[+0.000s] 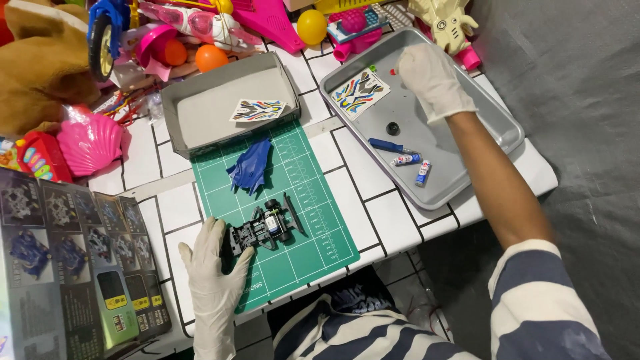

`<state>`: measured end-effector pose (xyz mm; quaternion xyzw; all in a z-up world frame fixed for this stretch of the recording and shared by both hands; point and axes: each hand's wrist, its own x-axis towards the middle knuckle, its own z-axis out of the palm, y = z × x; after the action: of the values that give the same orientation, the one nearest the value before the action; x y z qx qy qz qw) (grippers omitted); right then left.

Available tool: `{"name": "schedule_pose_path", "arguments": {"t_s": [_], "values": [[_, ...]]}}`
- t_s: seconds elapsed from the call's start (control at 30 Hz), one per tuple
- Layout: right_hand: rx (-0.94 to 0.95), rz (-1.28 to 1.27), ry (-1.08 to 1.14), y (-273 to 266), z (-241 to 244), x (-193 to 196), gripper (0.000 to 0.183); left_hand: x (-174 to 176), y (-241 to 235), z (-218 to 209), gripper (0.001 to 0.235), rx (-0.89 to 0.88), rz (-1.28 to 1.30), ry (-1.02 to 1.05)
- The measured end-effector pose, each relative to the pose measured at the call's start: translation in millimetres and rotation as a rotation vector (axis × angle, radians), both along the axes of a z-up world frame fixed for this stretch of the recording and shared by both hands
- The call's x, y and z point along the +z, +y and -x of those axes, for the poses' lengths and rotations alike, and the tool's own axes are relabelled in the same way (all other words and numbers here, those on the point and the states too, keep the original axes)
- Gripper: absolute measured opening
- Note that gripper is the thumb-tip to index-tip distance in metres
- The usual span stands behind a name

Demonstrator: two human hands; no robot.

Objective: The person assembles a toy car chassis on a green cutting mat, attaching wheels and small components to the frame. They handle the chassis, wheels, and small parts, placing them together to form the vehicle structure.

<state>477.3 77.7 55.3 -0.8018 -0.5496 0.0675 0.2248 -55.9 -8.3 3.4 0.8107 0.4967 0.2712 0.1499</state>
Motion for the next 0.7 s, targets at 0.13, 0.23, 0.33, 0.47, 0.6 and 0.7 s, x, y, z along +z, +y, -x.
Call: {"name": "schedule_pose_path", "arguments": {"t_s": [0.13, 0.23, 0.33, 0.47, 0.6, 0.7], "values": [[-0.09, 0.186, 0.06, 32.6, 16.0, 18.6, 0.026, -2.7, -0.2, 2.7, 0.079, 0.023, 0.02, 0.043], [-0.127, 0.296, 0.102, 45.7, 22.3, 14.0, 0.042, -8.5, -1.6, 7.7, 0.079, 0.001, -0.039, 0.037], [-0.131, 0.33, 0.029, 59.3, 19.7, -1.2, 0.029, -9.3, -0.6, 10.2, 0.08, -0.008, -0.041, 0.023], [-0.12, 0.428, -0.201, 75.7, 20.9, -11.9, 0.018, -9.0, 0.9, 8.1, 0.08, -0.02, -0.038, -0.004], [-0.142, 0.481, -0.341, 91.7, 21.7, -26.4, 0.015, -7.2, 0.9, 8.9, 0.079, -0.017, -0.025, -0.024], [-0.168, 0.502, -0.28, 85.5, 27.9, -15.5, 0.014, -15.0, 2.6, 14.0, 0.081, -0.019, -0.037, -0.026]]}}
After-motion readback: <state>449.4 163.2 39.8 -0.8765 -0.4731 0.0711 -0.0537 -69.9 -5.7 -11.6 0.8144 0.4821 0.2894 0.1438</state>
